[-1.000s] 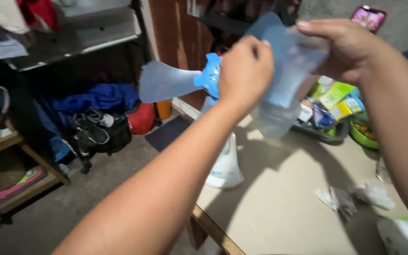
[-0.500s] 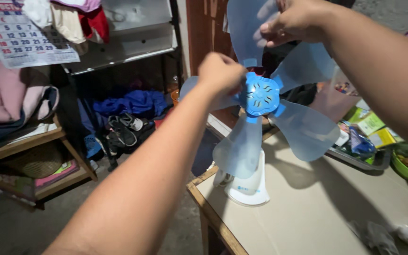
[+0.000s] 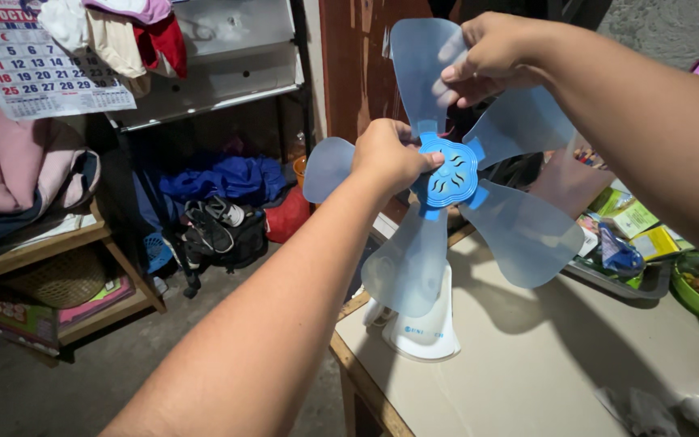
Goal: The person wipes a translucent blue fan blade with a white cloth, then attaches the blade to a blue fan hub. They repeat this process for additional blades, securing each one to the hub. Finally, the person wipes the fan hub and blades with a fresh cloth.
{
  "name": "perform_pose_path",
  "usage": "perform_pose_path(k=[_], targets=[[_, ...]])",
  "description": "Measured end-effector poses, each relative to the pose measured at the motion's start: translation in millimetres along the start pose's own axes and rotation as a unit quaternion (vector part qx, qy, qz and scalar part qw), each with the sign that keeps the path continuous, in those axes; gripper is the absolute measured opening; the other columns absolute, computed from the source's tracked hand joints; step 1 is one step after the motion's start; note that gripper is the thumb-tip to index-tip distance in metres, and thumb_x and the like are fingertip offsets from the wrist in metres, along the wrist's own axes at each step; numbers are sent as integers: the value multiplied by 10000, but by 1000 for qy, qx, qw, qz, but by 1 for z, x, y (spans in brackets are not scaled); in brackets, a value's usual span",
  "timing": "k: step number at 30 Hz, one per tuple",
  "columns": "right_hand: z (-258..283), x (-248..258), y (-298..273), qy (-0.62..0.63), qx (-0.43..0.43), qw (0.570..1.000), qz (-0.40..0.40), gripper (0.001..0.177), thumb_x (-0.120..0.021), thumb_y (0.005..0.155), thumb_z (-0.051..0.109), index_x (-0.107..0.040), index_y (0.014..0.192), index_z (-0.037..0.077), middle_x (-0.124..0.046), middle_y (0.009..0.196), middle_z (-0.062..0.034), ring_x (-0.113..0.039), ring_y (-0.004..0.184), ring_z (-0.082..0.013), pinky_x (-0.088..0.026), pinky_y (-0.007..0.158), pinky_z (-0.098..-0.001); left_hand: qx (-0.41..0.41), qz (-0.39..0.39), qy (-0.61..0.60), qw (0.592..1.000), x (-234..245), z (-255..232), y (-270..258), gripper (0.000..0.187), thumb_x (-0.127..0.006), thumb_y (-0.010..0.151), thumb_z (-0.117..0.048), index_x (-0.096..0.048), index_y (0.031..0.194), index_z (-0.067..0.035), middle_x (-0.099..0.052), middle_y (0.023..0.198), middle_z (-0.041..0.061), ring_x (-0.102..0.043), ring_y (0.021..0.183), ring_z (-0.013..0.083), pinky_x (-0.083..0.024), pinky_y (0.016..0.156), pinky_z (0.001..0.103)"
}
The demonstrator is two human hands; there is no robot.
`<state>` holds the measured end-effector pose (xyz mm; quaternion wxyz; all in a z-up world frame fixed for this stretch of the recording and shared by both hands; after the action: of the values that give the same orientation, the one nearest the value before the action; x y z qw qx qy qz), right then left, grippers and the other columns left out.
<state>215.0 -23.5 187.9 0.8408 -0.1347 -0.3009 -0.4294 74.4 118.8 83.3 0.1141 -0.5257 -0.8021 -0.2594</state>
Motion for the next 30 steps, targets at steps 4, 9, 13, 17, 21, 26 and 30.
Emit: perform_pose_path(k=[4, 9, 13, 17, 21, 26, 30], targets=[[2, -6, 2, -44, -29, 999, -3, 246, -657, 958, 74, -578, 1183, 13, -748, 1021, -153, -746, 903, -252, -620, 778, -388, 17, 3, 3, 1000, 6, -8, -15, 514, -911, 650, -324, -760, 1061, -54, -800, 943, 101, -796, 814, 212, -638, 732, 367], [4, -15, 12, -103, -56, 993, -27, 276, -675, 968, 96, -595, 1222, 25, -747, 981, -154, -735, 891, -247, -596, 779, -387, 16, 1, 146, 989, 5, -23, -41, 694, -938, 584, -588, -767, 1025, -79, -728, 1113, 118, -552, 1225, 347, -444, 1015, 550], [9, -20, 20, -137, -82, 987, 0, 307, -662, 965, 110, -561, 1254, 83, -758, 1016, -104, -751, 910, -223, -555, 814, -420, 32, 16, 175, 984, 2, -24, -46, 697, -915, 510, -610, -796, 1016, -147, -746, 1153, 70, -465, 1352, 324, -227, 1126, 692], [15, -25, 25, -167, -85, 982, 12, 325, -674, 959, 138, -540, 1255, 123, -757, 1037, -90, -750, 927, -205, -549, 832, -424, 45, 24, 162, 985, 1, -18, -40, 714, -910, 516, -605, -784, 1074, -178, -752, 1159, 67, -503, 1338, 289, -101, 1169, 741], [11, -19, 21, -221, -54, 973, 22, 307, -696, 947, 168, -561, 1218, 115, -772, 1056, -61, -753, 923, -178, -517, 781, -377, 39, 17, 139, 989, -3, -16, -34, 836, -939, 462, -566, -731, 1183, -196, -738, 1187, 53, -516, 1323, 260, -113, 1155, 733], [4, -11, 25, -201, -43, 978, 27, 289, -727, 921, 178, -586, 1153, 78, -771, 1034, -78, -758, 898, -167, -439, 649, -329, 44, 42, 157, 986, 2, -16, -30, 827, -941, 474, -571, -751, 1179, -184, -734, 1199, 48, -500, 1338, 244, -143, 1154, 714], [-2, -6, 30, -199, -19, 979, 40, 287, -736, 902, 156, -601, 1133, 52, -760, 1043, -71, -758, 879, -189, -470, 656, -303, 51, 47, 155, 986, 1, -18, -30, 810, -938, 449, -575, -766, 1142, -192, -750, 1164, 24, -525, 1303, 222, -253, 1116, 617]])
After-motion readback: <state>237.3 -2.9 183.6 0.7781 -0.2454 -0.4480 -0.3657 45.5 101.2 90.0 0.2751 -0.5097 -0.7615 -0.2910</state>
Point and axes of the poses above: each hand's wrist, its own y-axis towards the middle knuckle, its own x-axis out of the back of the hand, z = x × y, the point moved 2 cm from there along y, towards the middle knuckle
